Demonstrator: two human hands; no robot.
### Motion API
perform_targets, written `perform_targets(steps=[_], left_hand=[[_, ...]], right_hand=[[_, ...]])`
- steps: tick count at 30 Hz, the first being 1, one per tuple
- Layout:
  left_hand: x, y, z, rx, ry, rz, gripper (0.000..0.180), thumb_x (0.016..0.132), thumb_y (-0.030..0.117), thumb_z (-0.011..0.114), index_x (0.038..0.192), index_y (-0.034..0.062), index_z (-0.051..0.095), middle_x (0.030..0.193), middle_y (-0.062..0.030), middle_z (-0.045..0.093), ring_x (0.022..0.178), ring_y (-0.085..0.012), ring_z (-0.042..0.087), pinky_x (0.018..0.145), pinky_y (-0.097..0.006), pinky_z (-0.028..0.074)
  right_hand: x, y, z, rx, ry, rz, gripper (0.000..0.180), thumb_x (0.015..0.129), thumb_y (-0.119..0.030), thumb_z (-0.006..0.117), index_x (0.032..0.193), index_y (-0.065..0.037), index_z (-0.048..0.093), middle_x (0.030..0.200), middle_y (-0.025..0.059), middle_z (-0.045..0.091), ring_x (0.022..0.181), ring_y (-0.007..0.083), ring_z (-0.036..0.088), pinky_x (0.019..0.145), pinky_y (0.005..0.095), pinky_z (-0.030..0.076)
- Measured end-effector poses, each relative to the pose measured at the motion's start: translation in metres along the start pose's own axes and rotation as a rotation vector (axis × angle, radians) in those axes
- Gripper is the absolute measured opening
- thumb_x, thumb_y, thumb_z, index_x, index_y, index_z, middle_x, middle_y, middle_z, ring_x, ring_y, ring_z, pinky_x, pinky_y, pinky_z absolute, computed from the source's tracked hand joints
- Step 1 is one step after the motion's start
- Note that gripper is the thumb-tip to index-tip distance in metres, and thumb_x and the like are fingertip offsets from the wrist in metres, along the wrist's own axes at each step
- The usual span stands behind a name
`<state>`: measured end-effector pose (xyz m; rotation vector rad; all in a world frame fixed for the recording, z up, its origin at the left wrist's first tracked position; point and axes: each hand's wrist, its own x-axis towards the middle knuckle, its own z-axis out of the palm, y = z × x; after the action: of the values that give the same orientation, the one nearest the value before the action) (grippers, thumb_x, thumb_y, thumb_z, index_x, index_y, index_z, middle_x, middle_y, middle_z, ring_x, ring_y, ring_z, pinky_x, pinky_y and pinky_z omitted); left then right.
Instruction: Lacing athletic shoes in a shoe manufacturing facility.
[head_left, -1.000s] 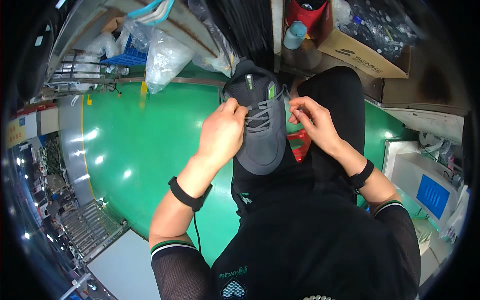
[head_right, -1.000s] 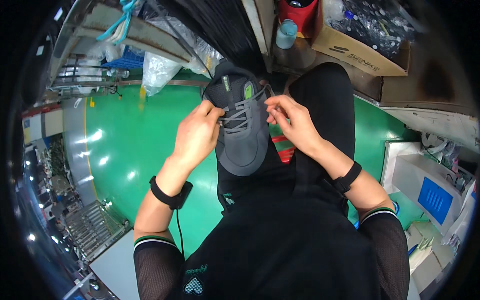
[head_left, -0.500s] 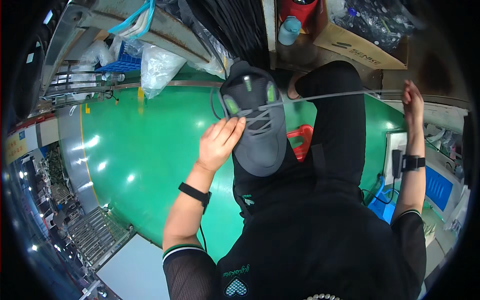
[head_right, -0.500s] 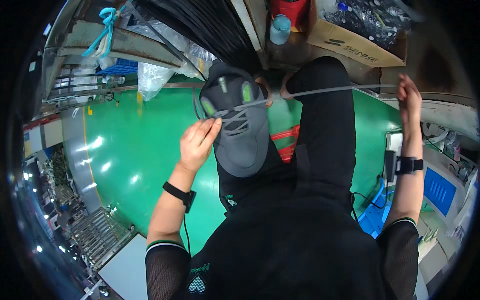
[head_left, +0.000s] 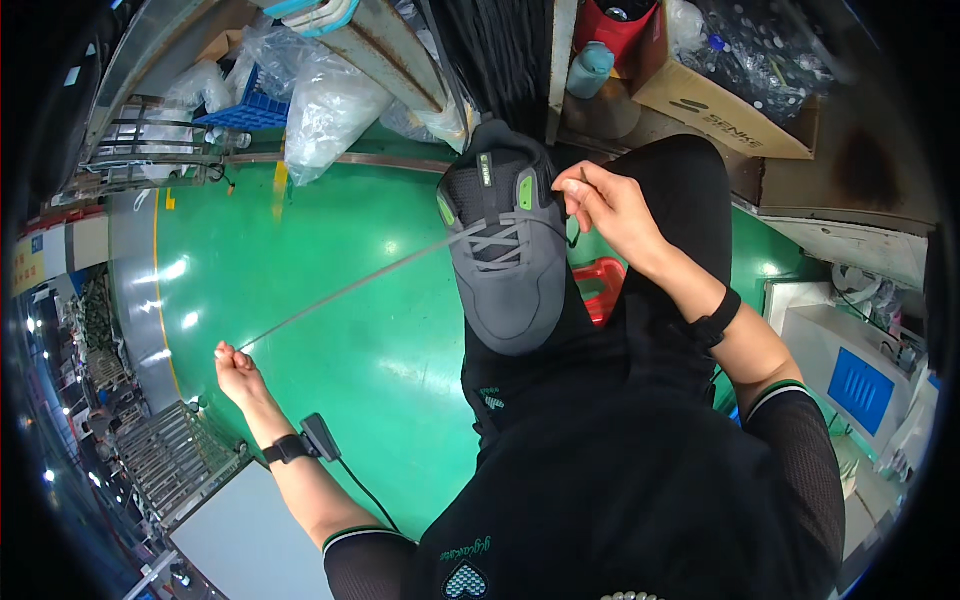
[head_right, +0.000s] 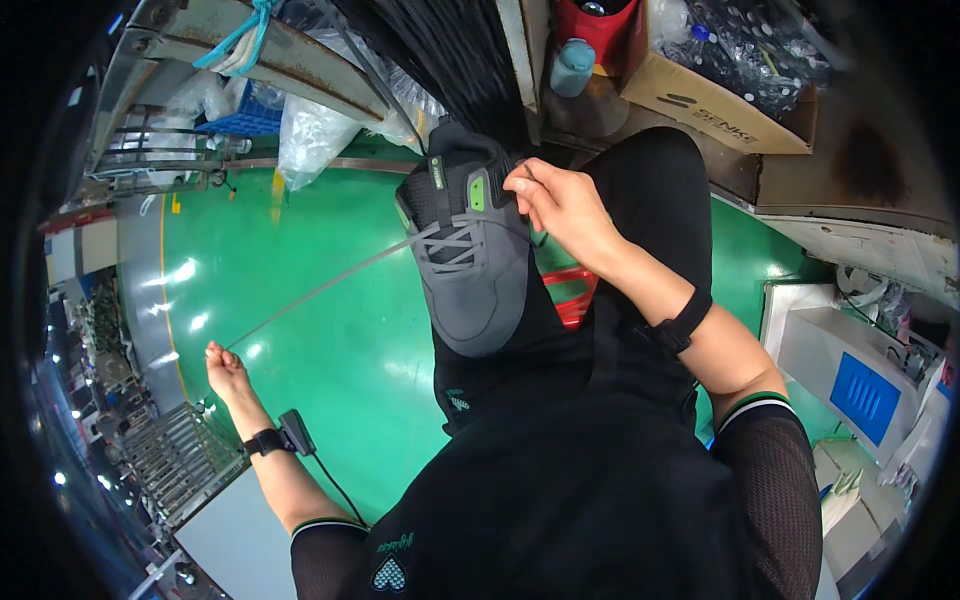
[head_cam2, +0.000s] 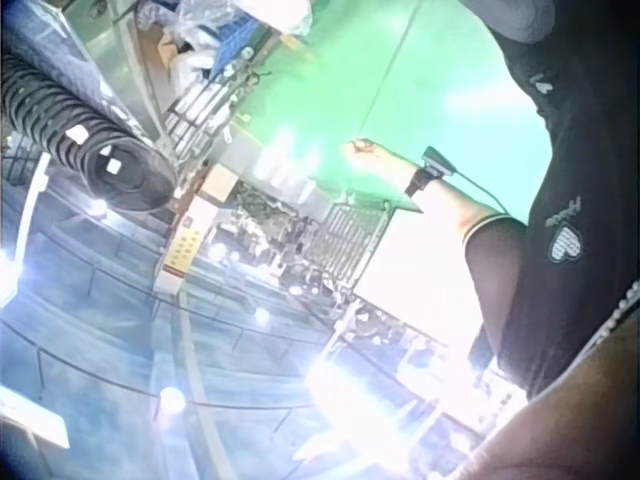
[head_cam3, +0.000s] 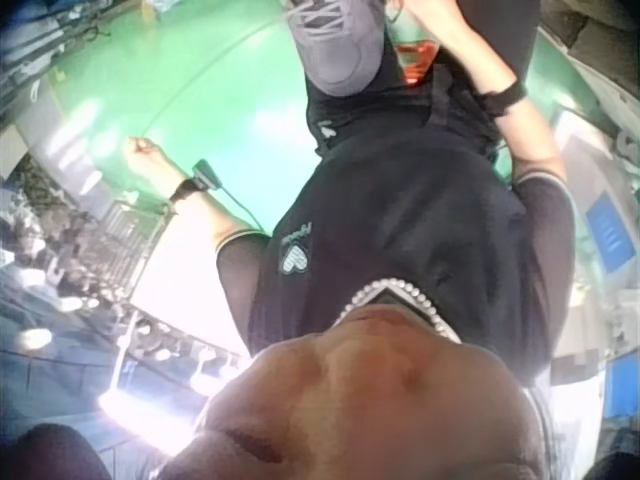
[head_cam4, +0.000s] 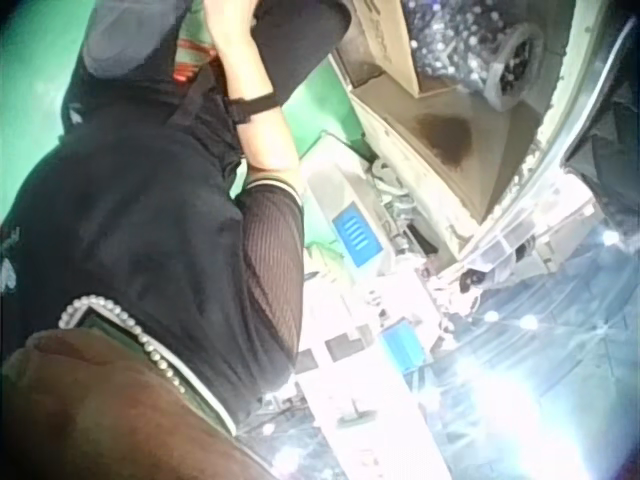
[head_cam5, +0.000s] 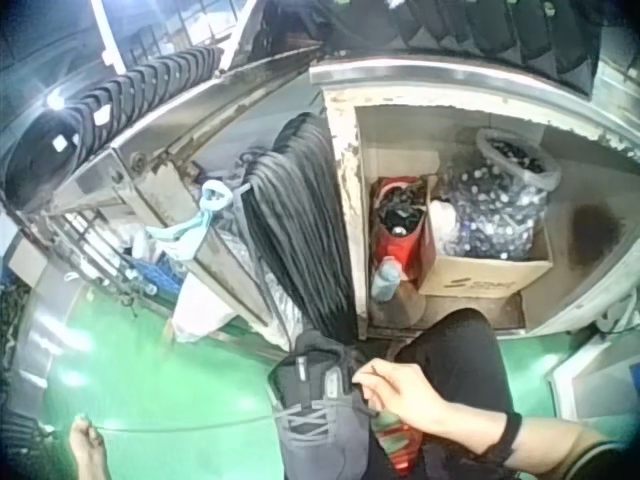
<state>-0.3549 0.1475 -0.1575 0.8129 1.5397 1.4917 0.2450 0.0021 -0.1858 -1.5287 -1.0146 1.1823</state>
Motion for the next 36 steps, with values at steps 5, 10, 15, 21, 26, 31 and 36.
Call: perform_targets(steps=[5,10,15,21,26,31,36], left_hand=[[-0.053,-0.051,0.088,0.387,-0.221,0.121,0.015,0.094,0.017,0.059,0.104,0.0058,0.062,0.066,0.0036,0.050,0.052,-0.0052,0.040,0.044,-0.020,0.029],[-0.189,-0.055,0.244,0.979,-0.560,0.682,0.006,0.088,0.015,0.064,0.084,0.0106,0.066,0.070,-0.0018,0.057,0.066,-0.0171,0.054,0.065,-0.032,0.040],[-0.226,-0.037,0.299,1.076,-0.670,1.030,0.008,0.084,0.017,0.067,0.081,0.0091,0.067,0.080,-0.0006,0.064,0.090,-0.0251,0.055,0.091,-0.042,0.033],[-0.222,-0.036,0.311,1.118,-0.810,1.097,0.008,0.082,0.015,0.067,0.078,0.0090,0.066,0.077,-0.0011,0.061,0.090,-0.0251,0.054,0.090,-0.043,0.034],[-0.206,-0.024,0.333,1.243,-1.138,1.055,0.011,0.078,0.017,0.069,0.074,0.0082,0.064,0.074,-0.0019,0.061,0.088,-0.0242,0.056,0.086,-0.041,0.037],[-0.193,-0.002,0.345,1.085,-1.121,1.390,0.031,0.066,0.019,0.077,0.092,0.0101,0.063,0.100,-0.0027,0.058,0.097,-0.0219,0.056,0.084,-0.039,0.040],[-0.164,-0.018,0.350,0.904,-1.501,1.135,0.026,0.071,0.014,0.073,0.094,0.0072,0.062,0.102,-0.0044,0.058,0.102,-0.0256,0.054,0.087,-0.039,0.042]], right_hand=[[0.000,0.013,0.006,0.081,0.084,0.010,0.023,0.098,-0.014,0.050,0.113,0.002,0.056,0.072,0.0020,0.059,0.057,0.0091,0.053,0.057,0.0255,0.045],[-0.009,-0.017,-0.002,-0.173,0.023,0.122,0.019,0.096,-0.012,0.052,0.110,0.001,0.054,0.064,0.0039,0.058,0.060,0.0121,0.057,0.061,0.0282,0.044],[-0.006,-0.014,-0.004,-0.238,0.042,0.056,0.011,0.095,-0.011,0.055,0.099,0.000,0.056,0.066,0.0040,0.061,0.057,0.0121,0.057,0.055,0.0270,0.044],[-0.006,-0.010,-0.004,-0.051,-0.007,0.054,0.011,0.094,-0.007,0.055,0.101,0.001,0.059,0.080,0.0073,0.066,0.064,0.0130,0.064,0.056,0.0253,0.047],[0.001,0.002,-0.001,-0.453,0.074,-0.326,0.009,0.089,-0.008,0.060,0.092,0.000,0.063,0.078,0.0106,0.065,0.061,0.0221,0.063,0.058,0.0308,0.047],[0.006,-0.015,-0.007,-0.511,-0.006,-0.086,0.013,0.083,-0.016,0.063,0.087,-0.004,0.066,0.074,0.0114,0.064,0.064,0.0273,0.063,0.060,0.0353,0.048],[0.017,-0.015,0.001,-0.783,0.019,-0.416,0.009,0.078,-0.012,0.062,0.082,-0.004,0.065,0.072,0.0103,0.063,0.067,0.0263,0.064,0.061,0.0362,0.050]])
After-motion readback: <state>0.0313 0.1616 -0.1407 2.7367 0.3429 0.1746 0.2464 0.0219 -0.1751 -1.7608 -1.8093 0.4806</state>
